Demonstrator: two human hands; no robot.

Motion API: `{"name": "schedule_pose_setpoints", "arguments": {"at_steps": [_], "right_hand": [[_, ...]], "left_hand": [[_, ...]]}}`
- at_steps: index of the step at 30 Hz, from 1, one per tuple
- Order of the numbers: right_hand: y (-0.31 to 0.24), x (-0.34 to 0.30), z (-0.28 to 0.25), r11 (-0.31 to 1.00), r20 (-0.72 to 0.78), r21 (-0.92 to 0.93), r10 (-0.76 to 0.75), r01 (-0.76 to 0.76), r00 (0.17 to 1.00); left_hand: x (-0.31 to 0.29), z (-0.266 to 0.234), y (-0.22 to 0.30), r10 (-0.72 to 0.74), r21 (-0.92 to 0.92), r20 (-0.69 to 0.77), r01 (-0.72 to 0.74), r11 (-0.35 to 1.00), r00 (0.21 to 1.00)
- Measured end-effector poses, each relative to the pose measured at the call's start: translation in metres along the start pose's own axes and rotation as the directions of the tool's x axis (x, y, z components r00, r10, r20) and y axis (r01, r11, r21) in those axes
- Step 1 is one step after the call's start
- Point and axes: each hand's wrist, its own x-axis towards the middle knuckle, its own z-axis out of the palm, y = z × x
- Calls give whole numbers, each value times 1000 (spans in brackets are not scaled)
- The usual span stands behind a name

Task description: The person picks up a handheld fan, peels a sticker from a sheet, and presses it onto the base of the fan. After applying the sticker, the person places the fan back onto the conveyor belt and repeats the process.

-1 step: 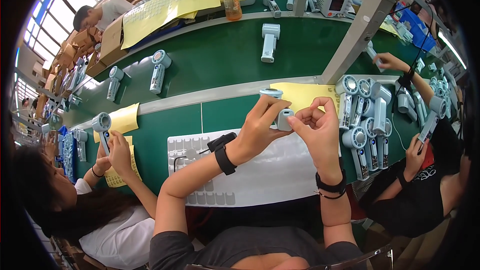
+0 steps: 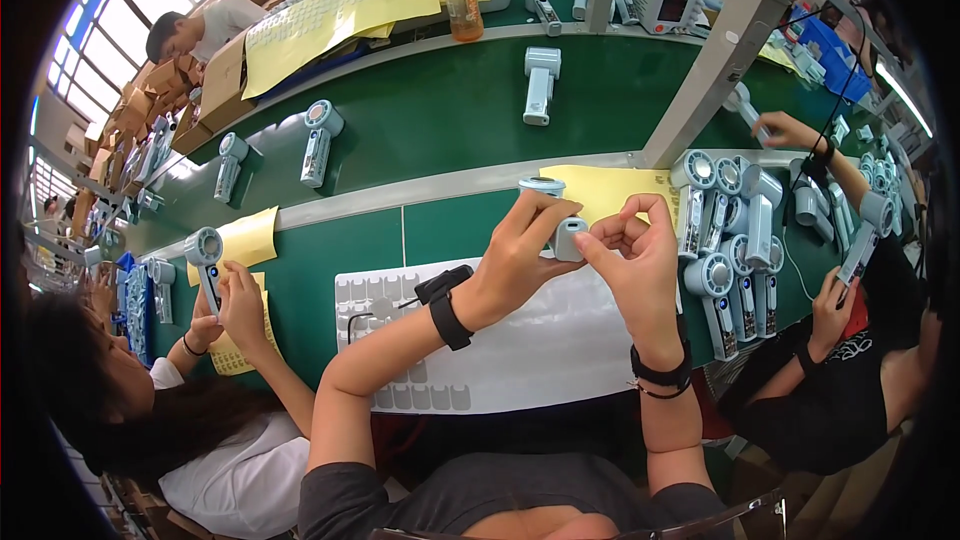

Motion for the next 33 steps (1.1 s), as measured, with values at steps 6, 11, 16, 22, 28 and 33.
{"name": "schedule_pose_setpoints", "arguments": {"at_steps": [6,11,16,22,28,33], "right_hand": [[-5,-4,7,967,-82,-246,-87,64,993],[-7,3,-7,832,-44,-555,-36,6,998],[4,11,-13,987,163,109,98,-117,982],[21,15,-16,984,64,177,18,-29,998],[27,18,-17,967,51,237,80,-89,996],[31,7,-8,994,-29,103,39,-36,999]], "left_hand": [[-1,4,0,-16,-5,-16,16,1000,1000],[-2,3,6,-95,36,-7,95,995,995],[2,-1,22,-312,-118,131,328,937,941],[2,-9,24,-339,-251,258,402,881,905],[3,-14,21,-368,-320,329,470,823,869],[31,-22,-34,-133,-92,204,154,984,970]]}}
